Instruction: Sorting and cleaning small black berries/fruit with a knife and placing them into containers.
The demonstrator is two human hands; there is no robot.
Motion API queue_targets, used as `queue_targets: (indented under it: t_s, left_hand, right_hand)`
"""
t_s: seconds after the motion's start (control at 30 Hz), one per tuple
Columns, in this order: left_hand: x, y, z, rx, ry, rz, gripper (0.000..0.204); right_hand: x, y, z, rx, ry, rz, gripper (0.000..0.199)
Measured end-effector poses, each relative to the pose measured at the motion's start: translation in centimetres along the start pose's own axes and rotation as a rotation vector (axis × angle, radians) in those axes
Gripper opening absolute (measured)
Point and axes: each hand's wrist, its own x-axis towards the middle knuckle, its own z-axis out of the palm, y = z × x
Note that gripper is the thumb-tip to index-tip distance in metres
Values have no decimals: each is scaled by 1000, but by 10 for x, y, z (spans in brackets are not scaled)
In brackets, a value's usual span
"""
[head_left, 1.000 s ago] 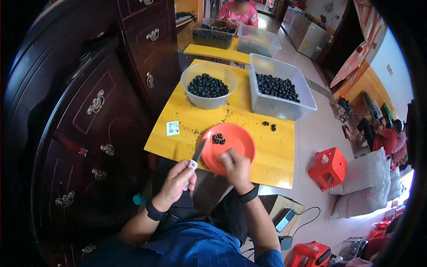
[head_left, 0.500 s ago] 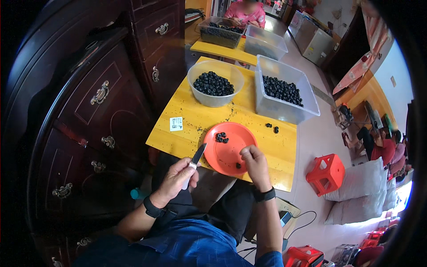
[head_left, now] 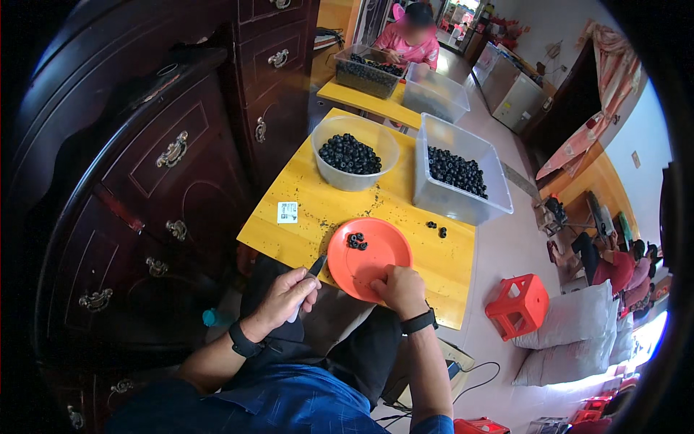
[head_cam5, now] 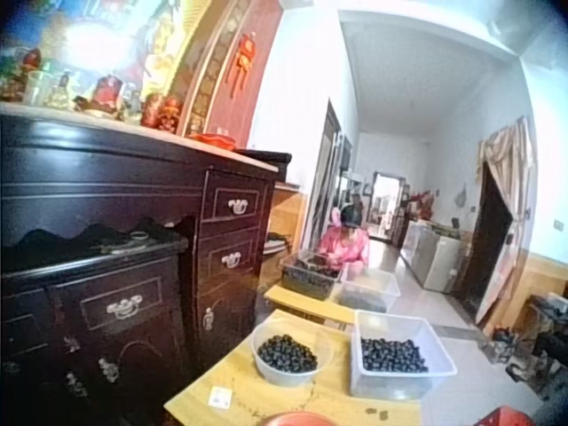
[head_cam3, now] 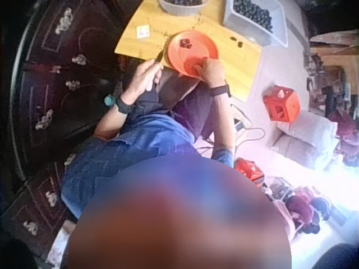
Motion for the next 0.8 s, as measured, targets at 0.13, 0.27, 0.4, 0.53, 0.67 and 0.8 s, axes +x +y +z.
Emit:
queue_targets:
  t_s: [0.13,0.27,0.4,0.53,0.67,0.8]
  left_hand:
    - [0,5,0,61,7,-45,19]
    - [-4,15,10,276,-24,55,22]
    - [-4,36,35,384,-36,369,22]
    - [-6,43,43,532,-83,359,27]
    - [-5,41,49,616,-121,357,28]
    - [-5,43,58,635,-163,327,27]
  right_hand:
    - [3,5,1,368,38,-131,31]
    - [-24,-7,-12,1735,-372,-33,23]
    - [-53,-21,4,2305,-501,-20,21]
    - [-69,-36,18,2387,-414,28,18]
    - [-77,-39,33,2410,-415,38,19]
    - [-83,-38,43,2390,-425,37,30]
